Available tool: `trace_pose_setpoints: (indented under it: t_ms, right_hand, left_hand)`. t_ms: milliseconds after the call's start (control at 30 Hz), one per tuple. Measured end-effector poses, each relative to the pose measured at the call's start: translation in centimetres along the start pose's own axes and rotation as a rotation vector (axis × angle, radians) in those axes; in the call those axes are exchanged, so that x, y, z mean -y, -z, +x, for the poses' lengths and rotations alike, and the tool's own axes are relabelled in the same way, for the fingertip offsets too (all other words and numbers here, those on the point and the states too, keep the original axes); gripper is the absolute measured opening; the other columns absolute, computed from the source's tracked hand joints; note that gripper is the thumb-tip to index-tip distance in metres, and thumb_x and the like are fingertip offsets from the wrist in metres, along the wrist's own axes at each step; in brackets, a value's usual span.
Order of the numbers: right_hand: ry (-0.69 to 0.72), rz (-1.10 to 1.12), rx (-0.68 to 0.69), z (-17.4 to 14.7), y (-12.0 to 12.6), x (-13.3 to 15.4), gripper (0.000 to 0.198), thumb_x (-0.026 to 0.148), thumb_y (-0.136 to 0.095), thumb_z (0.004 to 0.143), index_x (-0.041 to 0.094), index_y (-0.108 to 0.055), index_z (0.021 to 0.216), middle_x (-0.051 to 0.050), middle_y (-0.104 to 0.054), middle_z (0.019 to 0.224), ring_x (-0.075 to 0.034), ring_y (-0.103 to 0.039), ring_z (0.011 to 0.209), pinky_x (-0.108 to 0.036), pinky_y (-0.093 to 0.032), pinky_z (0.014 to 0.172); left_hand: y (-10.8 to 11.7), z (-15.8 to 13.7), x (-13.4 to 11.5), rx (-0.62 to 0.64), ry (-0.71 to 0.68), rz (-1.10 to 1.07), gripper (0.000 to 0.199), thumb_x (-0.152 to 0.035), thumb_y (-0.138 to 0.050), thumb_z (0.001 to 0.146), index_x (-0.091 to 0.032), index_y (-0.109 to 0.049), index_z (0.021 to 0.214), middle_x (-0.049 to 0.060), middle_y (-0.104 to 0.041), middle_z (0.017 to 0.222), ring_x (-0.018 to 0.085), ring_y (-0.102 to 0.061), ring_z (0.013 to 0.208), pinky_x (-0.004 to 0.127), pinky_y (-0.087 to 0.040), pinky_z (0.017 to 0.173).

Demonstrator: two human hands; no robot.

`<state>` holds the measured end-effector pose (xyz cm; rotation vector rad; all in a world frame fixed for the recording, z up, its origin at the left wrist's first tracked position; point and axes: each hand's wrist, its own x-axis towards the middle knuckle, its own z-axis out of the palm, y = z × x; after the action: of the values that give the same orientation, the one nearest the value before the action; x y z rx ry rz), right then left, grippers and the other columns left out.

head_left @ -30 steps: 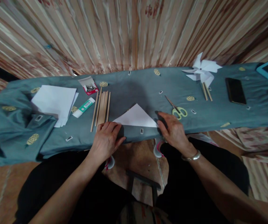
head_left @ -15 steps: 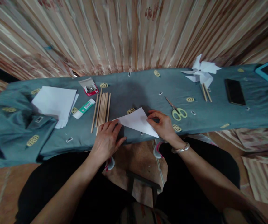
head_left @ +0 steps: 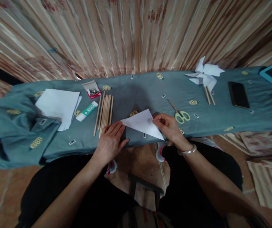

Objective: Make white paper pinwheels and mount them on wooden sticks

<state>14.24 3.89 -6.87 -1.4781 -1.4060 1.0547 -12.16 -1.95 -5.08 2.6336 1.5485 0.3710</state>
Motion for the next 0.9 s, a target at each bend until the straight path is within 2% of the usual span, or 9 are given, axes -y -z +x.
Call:
trace_pose_setpoints:
  t_ms: [200, 300, 433, 533, 600, 667, 767, 900]
  right_hand:
    - [-0.005, 0.063, 0.018, 0.1, 0.0, 0.1, 0.022, 0.041, -0.072, 0.065, 0.021, -0.065, 0.068, 0.000, -0.065, 0.065, -0.014, -0.056, 0.060, -0.028, -0.042, 0.058]
    - [-0.031, 0.124, 0.011, 0.1, 0.0, 0.6, 0.024, 0.043, -0.074, 0.064, 0.021, -0.064, 0.068, 0.001, -0.064, 0.063, -0.014, -0.053, 0.059, -0.027, -0.041, 0.056]
    - [-0.001, 0.226, -0.040, 0.0, -0.5, 1.7, 0.024, 0.042, -0.077, 0.067, 0.022, -0.063, 0.070, 0.001, -0.067, 0.069, -0.014, -0.057, 0.065, -0.028, -0.046, 0.063]
    - [0.027, 0.330, -0.026, -0.4, -1.1, 2.5, 0.025, 0.041, -0.080, 0.069, 0.022, -0.064, 0.073, 0.000, -0.073, 0.083, -0.015, -0.063, 0.074, -0.029, -0.050, 0.072]
    - [0.026, 0.361, 0.021, -0.7, -1.7, 2.8, 0.026, 0.042, -0.081, 0.070, 0.023, -0.065, 0.077, -0.001, -0.074, 0.089, -0.015, -0.065, 0.077, -0.029, -0.052, 0.074]
    - [0.022, 0.352, 0.068, -1.0, -2.2, 3.0, 0.029, 0.045, -0.082, 0.070, 0.023, -0.067, 0.082, -0.001, -0.074, 0.087, -0.015, -0.065, 0.075, -0.029, -0.052, 0.071]
    - [0.029, 0.318, 0.113, -1.2, -2.8, 3.2, 0.034, 0.049, -0.081, 0.071, 0.022, -0.069, 0.087, -0.001, -0.073, 0.079, -0.015, -0.065, 0.070, -0.029, -0.053, 0.067]
    - [0.037, 0.282, 0.160, -1.1, -3.0, 3.0, 0.035, 0.050, -0.079, 0.073, 0.021, -0.068, 0.089, -0.003, -0.073, 0.084, -0.016, -0.067, 0.075, -0.031, -0.055, 0.071]
  left_hand:
    - [-0.4, -0.3, -0.1, -0.025, -0.010, 0.028, 0.043, -0.035, -0.053, 0.098, -0.006, -0.061, 0.129, 0.022, -0.064, 0.135, 0.035, -0.057, 0.130, 0.057, -0.041, 0.109]
    - [-0.4, -0.2, -0.5, -0.083, -0.004, -0.055, 0.048, -0.035, -0.054, 0.098, -0.007, -0.055, 0.136, 0.023, -0.055, 0.145, 0.038, -0.045, 0.141, 0.060, -0.038, 0.113]
    - [-0.6, 0.7, -1.4, -0.227, 0.059, -0.382, 0.070, -0.042, -0.058, 0.096, -0.018, -0.029, 0.156, 0.019, -0.034, 0.161, 0.034, -0.029, 0.151, 0.057, -0.031, 0.120]
    - [-1.3, 1.7, -2.2, -0.288, 0.213, -0.761, 0.088, -0.048, -0.063, 0.092, -0.030, -0.009, 0.160, 0.016, -0.020, 0.167, 0.033, -0.027, 0.152, 0.058, -0.029, 0.121]
    - [-1.9, 2.4, -2.7, -0.294, 0.336, -1.008, 0.095, -0.050, -0.066, 0.090, -0.036, -0.002, 0.159, 0.013, -0.013, 0.169, 0.034, -0.030, 0.151, 0.057, -0.033, 0.118]
    - [-2.5, 3.1, -3.0, -0.275, 0.423, -1.173, 0.101, -0.051, -0.069, 0.088, -0.040, 0.002, 0.158, 0.012, -0.010, 0.170, 0.034, -0.033, 0.150, 0.056, -0.038, 0.116]
    - [-3.1, 3.9, -3.0, -0.272, 0.448, -1.262, 0.108, -0.054, -0.071, 0.085, -0.040, 0.008, 0.158, 0.013, -0.009, 0.170, 0.033, -0.036, 0.148, 0.053, -0.041, 0.115]
    - [-3.6, 4.3, -2.3, -0.301, 0.439, -1.199, 0.110, -0.052, -0.070, 0.087, -0.039, 0.013, 0.157, 0.014, -0.005, 0.170, 0.032, -0.035, 0.149, 0.051, -0.044, 0.112]
